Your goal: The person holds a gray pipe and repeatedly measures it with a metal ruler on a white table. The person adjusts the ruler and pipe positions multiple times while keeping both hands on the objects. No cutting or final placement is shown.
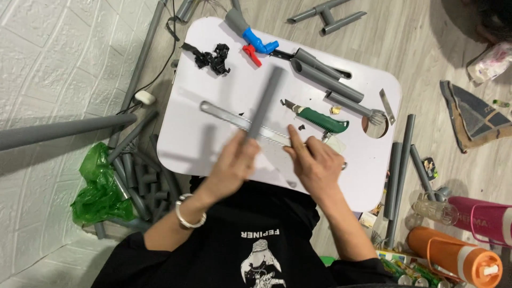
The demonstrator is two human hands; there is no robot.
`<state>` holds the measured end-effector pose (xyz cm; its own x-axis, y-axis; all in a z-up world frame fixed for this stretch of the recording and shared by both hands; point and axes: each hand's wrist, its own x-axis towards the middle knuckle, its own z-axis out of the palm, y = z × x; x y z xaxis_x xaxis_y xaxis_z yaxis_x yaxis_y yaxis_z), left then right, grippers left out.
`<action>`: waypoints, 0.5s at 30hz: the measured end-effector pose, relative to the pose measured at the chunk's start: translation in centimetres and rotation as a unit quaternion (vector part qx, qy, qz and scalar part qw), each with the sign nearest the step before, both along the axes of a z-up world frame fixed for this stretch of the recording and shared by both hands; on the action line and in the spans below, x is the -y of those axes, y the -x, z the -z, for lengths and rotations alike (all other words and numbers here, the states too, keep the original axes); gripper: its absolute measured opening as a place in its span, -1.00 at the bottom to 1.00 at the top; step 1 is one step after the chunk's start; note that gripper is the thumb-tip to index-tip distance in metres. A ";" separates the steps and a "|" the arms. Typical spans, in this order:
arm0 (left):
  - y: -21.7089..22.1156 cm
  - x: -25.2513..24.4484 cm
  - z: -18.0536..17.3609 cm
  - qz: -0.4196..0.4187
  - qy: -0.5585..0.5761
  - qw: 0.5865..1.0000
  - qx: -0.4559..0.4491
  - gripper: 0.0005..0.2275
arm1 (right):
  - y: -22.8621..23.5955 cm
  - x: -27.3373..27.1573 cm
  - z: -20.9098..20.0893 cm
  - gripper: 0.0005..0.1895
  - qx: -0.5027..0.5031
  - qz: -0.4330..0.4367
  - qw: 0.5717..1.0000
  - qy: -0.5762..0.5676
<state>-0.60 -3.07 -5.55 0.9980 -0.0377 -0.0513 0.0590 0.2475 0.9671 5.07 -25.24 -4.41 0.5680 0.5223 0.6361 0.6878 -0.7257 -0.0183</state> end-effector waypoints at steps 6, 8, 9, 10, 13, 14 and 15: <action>0.2 2.2 0.9 0.007 0.045 0.999 0.015 -0.85 | 0.1 -1.0 -1.0 -0.67 0.005 -0.003 1.000 -0.007; -0.3 -0.7 -1.3 -0.013 0.026 1.000 0.011 -0.84 | 0.2 0.1 -1.1 -0.67 0.000 0.001 1.000 0.001; -0.7 -2.1 -2.4 -0.034 0.006 0.999 0.011 -0.83 | 0.1 0.7 -1.3 -0.67 -0.001 0.004 1.000 0.010; -0.4 -1.0 -2.1 -0.035 0.006 0.999 0.013 -0.83 | -0.1 0.0 -1.2 -0.67 0.001 0.003 1.000 0.009; 0.2 0.8 -1.3 -0.002 0.036 0.999 -0.002 -0.80 | -0.3 -0.9 -1.3 -0.68 0.005 -0.014 1.000 -0.011; 0.4 0.1 -1.1 -0.008 0.014 1.000 -0.004 -0.77 | 0.0 -0.7 -1.5 -0.67 0.006 -0.011 1.000 -0.003; 0.7 -0.7 -1.0 -0.013 -0.009 1.000 -0.005 -0.74 | 0.2 -0.5 -1.6 -0.67 0.006 -0.009 1.000 0.006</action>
<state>-1.27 -2.36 -4.59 0.9981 -0.0101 -0.0614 0.0620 0.2319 0.9708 4.85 -24.73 -2.78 0.5507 0.5397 0.6367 0.7006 -0.7135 -0.0012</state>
